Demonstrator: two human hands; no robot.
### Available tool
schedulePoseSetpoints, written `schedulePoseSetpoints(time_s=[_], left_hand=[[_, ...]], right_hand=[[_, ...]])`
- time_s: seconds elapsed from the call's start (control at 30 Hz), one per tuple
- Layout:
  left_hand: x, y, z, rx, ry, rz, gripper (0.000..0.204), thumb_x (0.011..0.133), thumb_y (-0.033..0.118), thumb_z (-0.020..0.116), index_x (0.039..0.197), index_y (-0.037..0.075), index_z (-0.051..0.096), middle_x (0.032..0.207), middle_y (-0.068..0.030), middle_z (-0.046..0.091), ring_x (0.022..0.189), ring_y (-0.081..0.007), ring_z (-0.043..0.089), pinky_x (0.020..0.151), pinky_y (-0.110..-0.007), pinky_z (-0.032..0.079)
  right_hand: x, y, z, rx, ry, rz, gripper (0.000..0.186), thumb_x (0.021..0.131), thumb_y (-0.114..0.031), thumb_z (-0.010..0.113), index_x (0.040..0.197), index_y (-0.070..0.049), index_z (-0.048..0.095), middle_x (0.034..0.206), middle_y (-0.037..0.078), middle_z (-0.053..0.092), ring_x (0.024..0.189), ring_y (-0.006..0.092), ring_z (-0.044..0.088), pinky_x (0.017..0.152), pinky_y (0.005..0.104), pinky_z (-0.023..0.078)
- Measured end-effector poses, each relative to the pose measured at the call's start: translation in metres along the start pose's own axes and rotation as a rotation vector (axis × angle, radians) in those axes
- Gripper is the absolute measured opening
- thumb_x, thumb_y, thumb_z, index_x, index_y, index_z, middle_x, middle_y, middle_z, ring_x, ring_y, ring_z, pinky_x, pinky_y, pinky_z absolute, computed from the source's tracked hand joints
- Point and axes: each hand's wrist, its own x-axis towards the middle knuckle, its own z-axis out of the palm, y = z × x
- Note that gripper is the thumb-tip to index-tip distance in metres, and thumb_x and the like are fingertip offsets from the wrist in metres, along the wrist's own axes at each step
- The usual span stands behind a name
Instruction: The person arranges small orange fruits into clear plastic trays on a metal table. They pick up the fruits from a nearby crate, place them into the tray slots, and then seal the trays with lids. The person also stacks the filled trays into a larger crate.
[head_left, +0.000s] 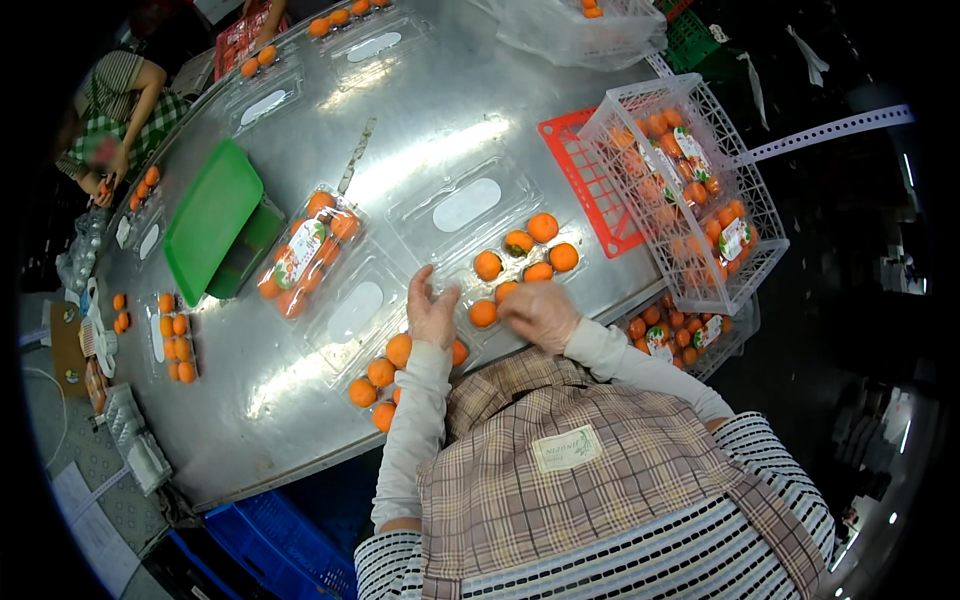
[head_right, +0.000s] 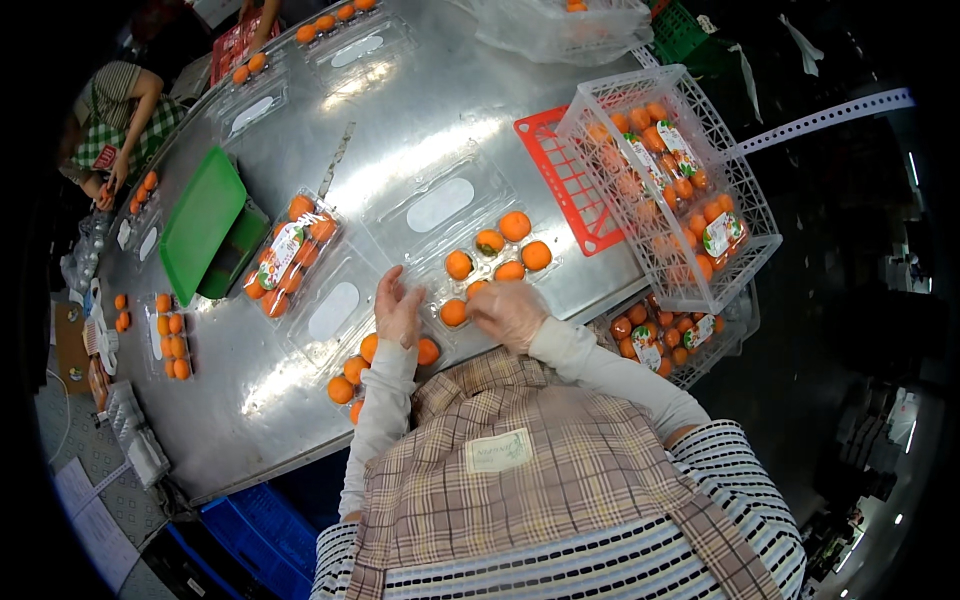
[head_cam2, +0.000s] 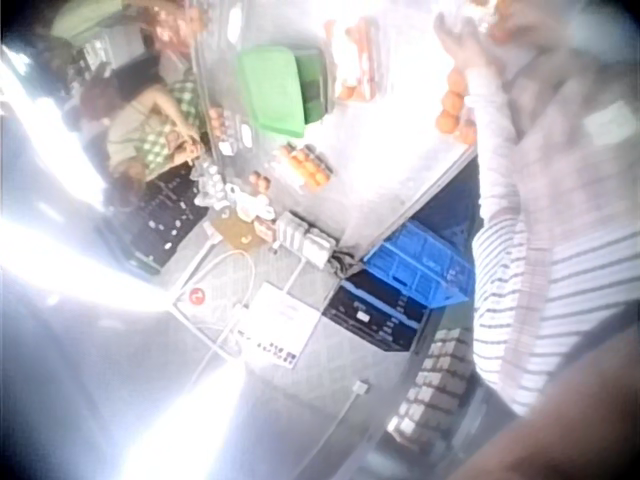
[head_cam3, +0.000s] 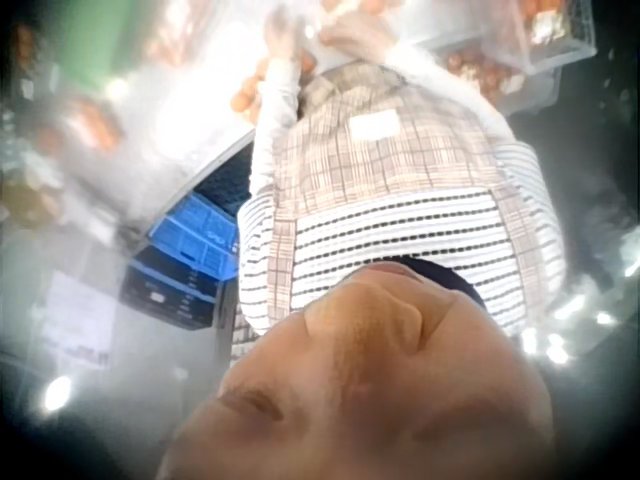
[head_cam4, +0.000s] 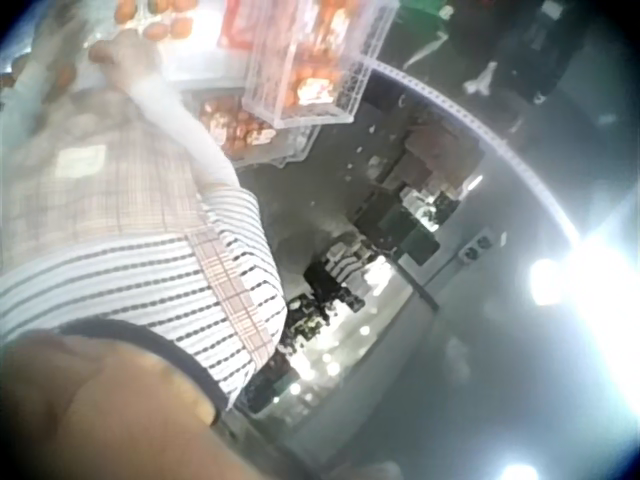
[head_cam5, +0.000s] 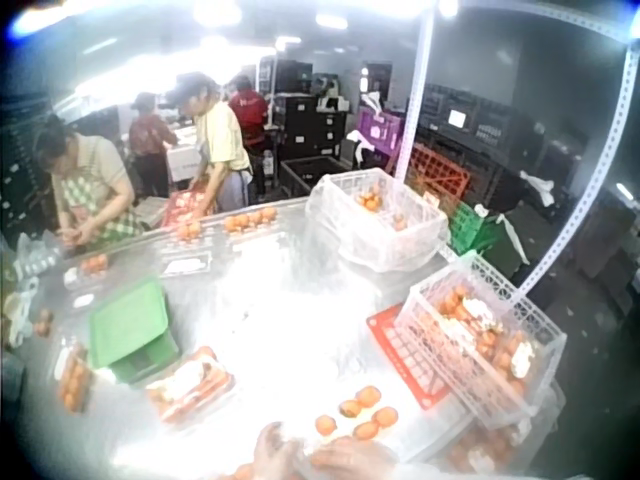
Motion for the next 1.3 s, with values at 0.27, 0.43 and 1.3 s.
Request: schedulePoseSetpoints(time_s=[0.27, 0.43, 1.3], left_hand=[[0.044, -0.004, 0.026, -0.103, -0.136, 0.057, 0.064, 0.086, 0.010, 0.072, 0.145, 0.006, 0.048, 0.147, -0.0247, 0.047, 0.137, -0.0372, 0.045, 0.110, -0.044, 0.041], [0.038, 0.016, 0.047, 0.193, -0.026, 0.260, 0.052, 0.084, 0.012, 0.072, 0.134, 0.008, 0.058, 0.136, -0.0166, 0.058, 0.126, -0.0333, 0.055, 0.102, -0.041, 0.047], [0.023, 0.035, 0.088, 0.991, -0.141, 0.716, 0.045, 0.082, 0.027, 0.074, 0.124, 0.013, 0.067, 0.127, -0.0130, 0.061, 0.116, -0.0344, 0.055, 0.101, -0.044, 0.047]], right_hand=[[-0.005, 0.043, -0.031, -0.356, 0.176, 0.202, 0.038, 0.076, -0.017, 0.073, 0.114, -0.016, 0.068, 0.105, 0.006, 0.069, 0.095, 0.0298, 0.065, 0.083, 0.0438, 0.053], [0.002, 0.032, -0.061, -0.282, 0.090, 0.408, 0.034, 0.079, -0.028, 0.075, 0.111, -0.014, 0.071, 0.095, 0.010, 0.073, 0.089, 0.0293, 0.068, 0.081, 0.0436, 0.053], [-0.008, 0.036, -0.053, -0.267, 0.088, 0.580, 0.044, 0.080, -0.036, 0.067, 0.117, -0.012, 0.070, 0.093, 0.012, 0.074, 0.089, 0.0327, 0.070, 0.081, 0.0437, 0.054]])
